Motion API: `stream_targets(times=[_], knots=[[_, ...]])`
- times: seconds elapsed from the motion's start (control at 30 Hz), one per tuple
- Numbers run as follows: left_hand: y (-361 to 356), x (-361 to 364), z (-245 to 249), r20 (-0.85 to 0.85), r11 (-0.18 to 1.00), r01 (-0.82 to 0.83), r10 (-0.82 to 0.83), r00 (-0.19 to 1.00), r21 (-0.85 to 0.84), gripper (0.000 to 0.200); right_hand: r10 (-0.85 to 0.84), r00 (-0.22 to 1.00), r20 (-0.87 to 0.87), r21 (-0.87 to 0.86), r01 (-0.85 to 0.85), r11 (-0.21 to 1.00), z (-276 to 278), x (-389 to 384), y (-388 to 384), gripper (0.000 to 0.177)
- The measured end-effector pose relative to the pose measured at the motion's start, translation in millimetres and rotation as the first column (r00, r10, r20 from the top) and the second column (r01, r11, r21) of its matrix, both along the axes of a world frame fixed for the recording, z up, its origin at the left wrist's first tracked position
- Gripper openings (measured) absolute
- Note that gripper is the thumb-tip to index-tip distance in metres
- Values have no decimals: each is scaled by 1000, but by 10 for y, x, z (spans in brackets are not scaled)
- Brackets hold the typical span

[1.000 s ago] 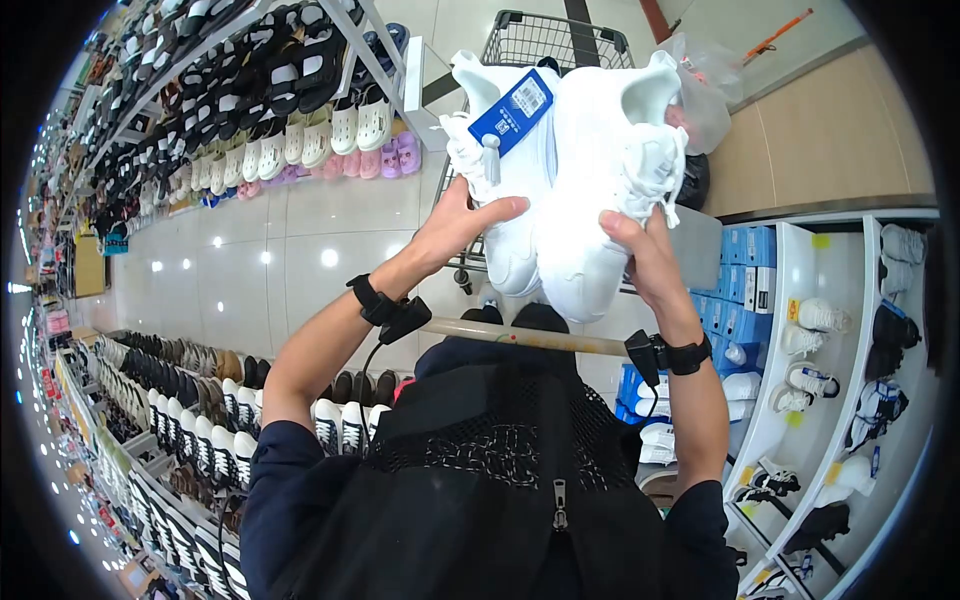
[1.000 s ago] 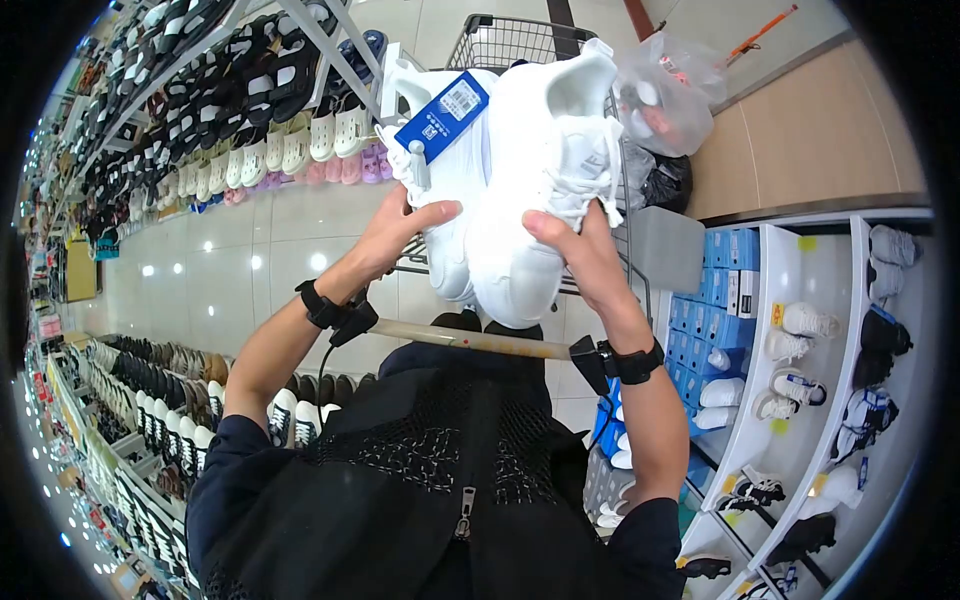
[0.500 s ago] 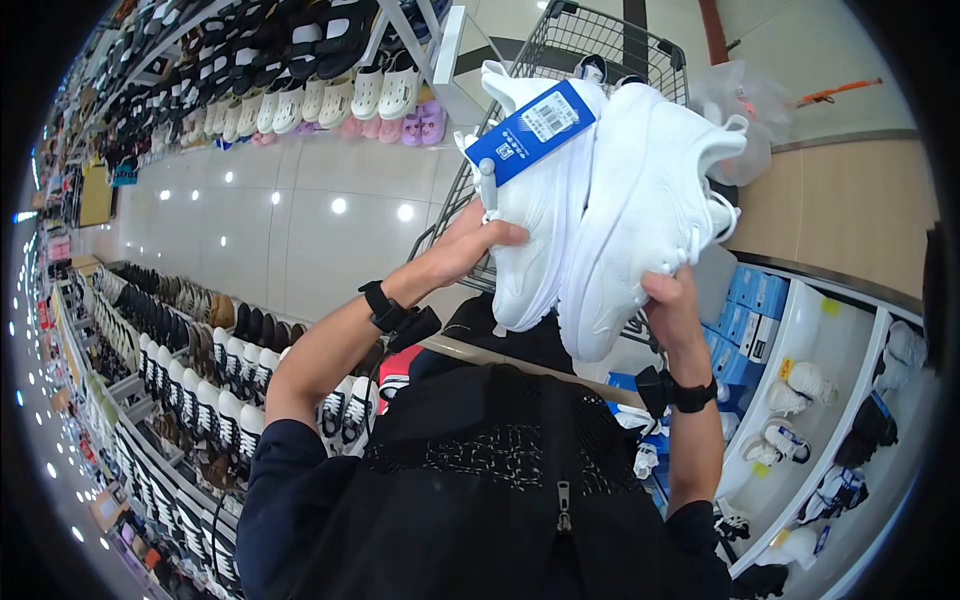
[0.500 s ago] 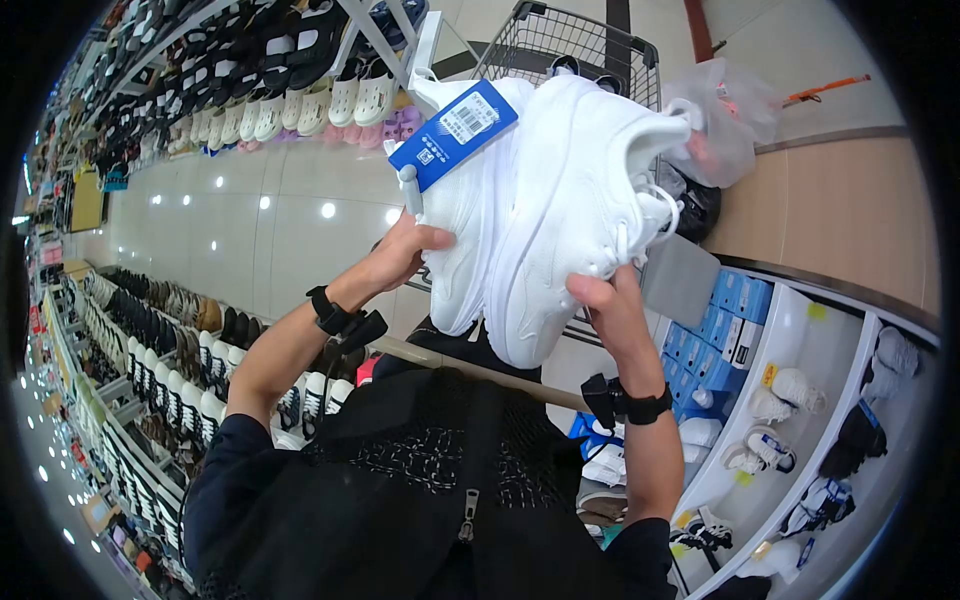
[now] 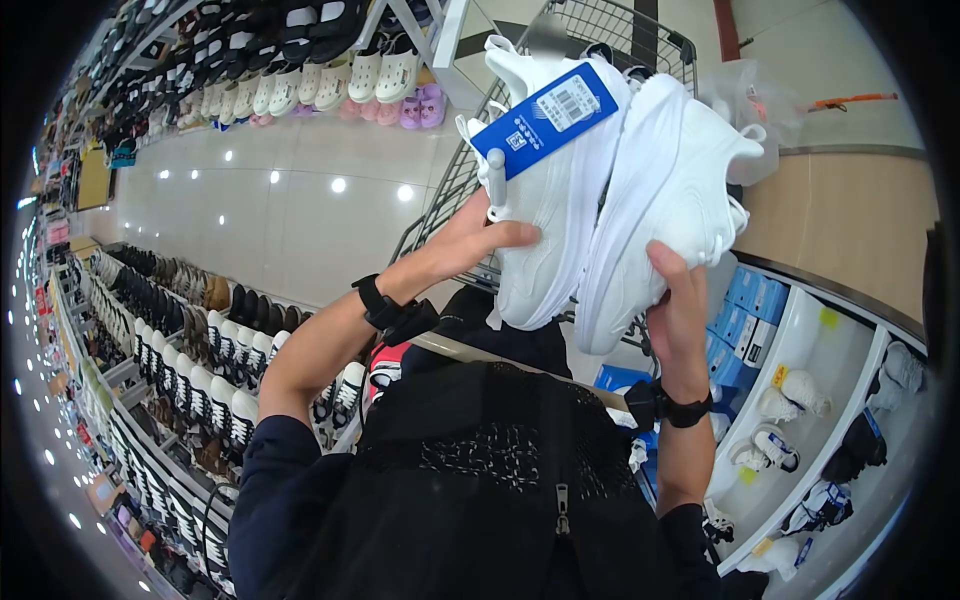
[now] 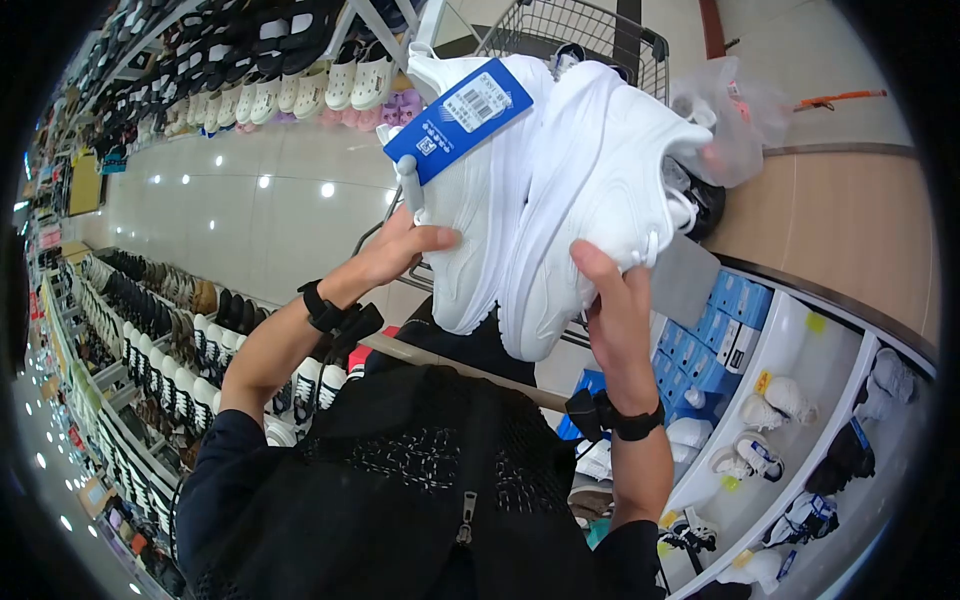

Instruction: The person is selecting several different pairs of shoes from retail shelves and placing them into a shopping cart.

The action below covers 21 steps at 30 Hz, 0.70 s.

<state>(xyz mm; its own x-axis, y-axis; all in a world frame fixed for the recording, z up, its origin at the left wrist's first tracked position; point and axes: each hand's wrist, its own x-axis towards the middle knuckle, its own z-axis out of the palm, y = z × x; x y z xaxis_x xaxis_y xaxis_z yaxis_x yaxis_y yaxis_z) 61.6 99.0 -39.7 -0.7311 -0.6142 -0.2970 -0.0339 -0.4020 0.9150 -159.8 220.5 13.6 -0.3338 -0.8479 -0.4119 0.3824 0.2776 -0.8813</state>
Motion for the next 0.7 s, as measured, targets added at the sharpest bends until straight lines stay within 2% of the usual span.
stream_targets(times=[0.13, 0.2, 0.23, 0.27, 0.33, 0.4, 0.47, 0.53, 0.6, 0.63, 0.67, 0.7], knots=[[-77, -114, 15, 91, 998, 21, -15, 996, -65, 78, -12, 997, -78, 2, 13, 1000, -144, -188, -79, 63], [-165, -163, -51, 237, 973, -49, 103, 966, -225, 74, -21, 995, -99, 29, 24, 999, -288, -450, -102, 64], [-221, -191, -21, 235, 966, -64, 125, 964, -251, 73, -26, 991, -134, 37, 32, 999, -327, -573, -127, 64], [-271, -216, -52, 239, 967, -55, 116, 964, -247, 73, -30, 985, -168, 42, 37, 998, -372, -686, -166, 64], [-390, -263, -128, 284, 957, -128, 202, 937, -259, 76, -40, 977, -210, 14, 44, 999, -514, -879, -212, 64], [-516, -327, -404, 240, 965, -144, 196, 951, -220, 77, -51, 967, -248, -20, 47, 999, -695, -1004, -296, 64], [-610, -476, -488, 239, 981, -150, 175, 955, -119, 77, 40, 960, -279, 4, -40, 999, -919, -1094, -428, 62], [-719, -647, -802, 232, 979, -139, 171, 958, -147, 80, 30, 964, -264, -15, -35, 999, -1253, -1140, -618, 60], [-813, -860, -1188, 277, 959, -91, 168, 946, -269, 83, 88, 990, -110, 146, -71, 987, -1615, -1183, -827, 61], [-854, -972, -1362, 253, 952, -89, 166, 953, -292, 80, 97, 990, -100, 196, -76, 978, -1877, -1200, -935, 62], [-861, -1093, -1424, 277, 971, -93, 153, 949, -221, 74, 108, 990, -86, 252, -83, 964, -2199, -1211, -1022, 63], [-903, -1175, -1545, 300, 981, -37, 94, 949, -192, 71, 127, 992, -20, 247, -119, 962, -2578, -1248, -1090, 82]])
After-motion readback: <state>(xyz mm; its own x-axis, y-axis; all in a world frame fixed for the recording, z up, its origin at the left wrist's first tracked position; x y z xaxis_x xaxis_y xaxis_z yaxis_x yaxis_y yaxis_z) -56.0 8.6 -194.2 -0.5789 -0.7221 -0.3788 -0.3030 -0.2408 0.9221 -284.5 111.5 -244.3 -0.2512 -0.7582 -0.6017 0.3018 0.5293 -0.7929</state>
